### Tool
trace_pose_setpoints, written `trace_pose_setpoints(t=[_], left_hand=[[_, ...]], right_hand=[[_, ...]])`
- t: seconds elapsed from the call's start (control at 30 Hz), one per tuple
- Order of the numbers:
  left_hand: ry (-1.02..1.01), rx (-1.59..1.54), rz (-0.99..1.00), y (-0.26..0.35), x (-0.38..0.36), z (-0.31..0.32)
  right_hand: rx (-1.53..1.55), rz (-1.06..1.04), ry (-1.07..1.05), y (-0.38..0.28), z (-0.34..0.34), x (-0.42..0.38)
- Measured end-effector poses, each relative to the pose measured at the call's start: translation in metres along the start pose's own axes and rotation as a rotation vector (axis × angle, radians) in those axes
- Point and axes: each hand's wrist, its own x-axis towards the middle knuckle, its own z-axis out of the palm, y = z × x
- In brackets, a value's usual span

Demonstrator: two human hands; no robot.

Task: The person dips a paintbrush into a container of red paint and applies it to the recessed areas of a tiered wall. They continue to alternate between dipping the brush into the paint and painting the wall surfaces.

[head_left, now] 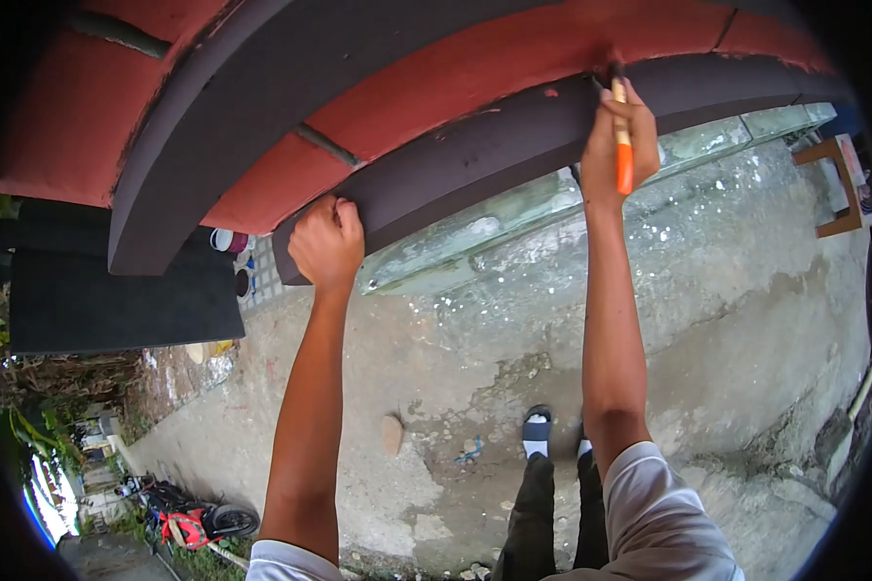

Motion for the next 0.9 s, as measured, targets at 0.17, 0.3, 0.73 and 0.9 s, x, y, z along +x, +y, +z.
trace_pose_setpoints(t=[0.17,0.3,0.73,0.9], left_hand=[[0.044,0.029,0.038,0.0,-0.003,0.002],[0.058,0.035,0.059,-0.001,-0.002,0.005],[0.027,0.026,0.088,-0.005,-0.002,0.005],[0.046,0.031,0.1,0.001,-0.002,0.004]], right_hand=[[0.073,-0.063,-0.191,-0.04,0.02,-0.038],[0.444,-0.055,-0.477,-0.088,0.018,-0.066],[0.009,0.185,0.153,0.102,-0.044,0.126],[0.098,0.052,-0.017,0.071,-0.024,0.107]])
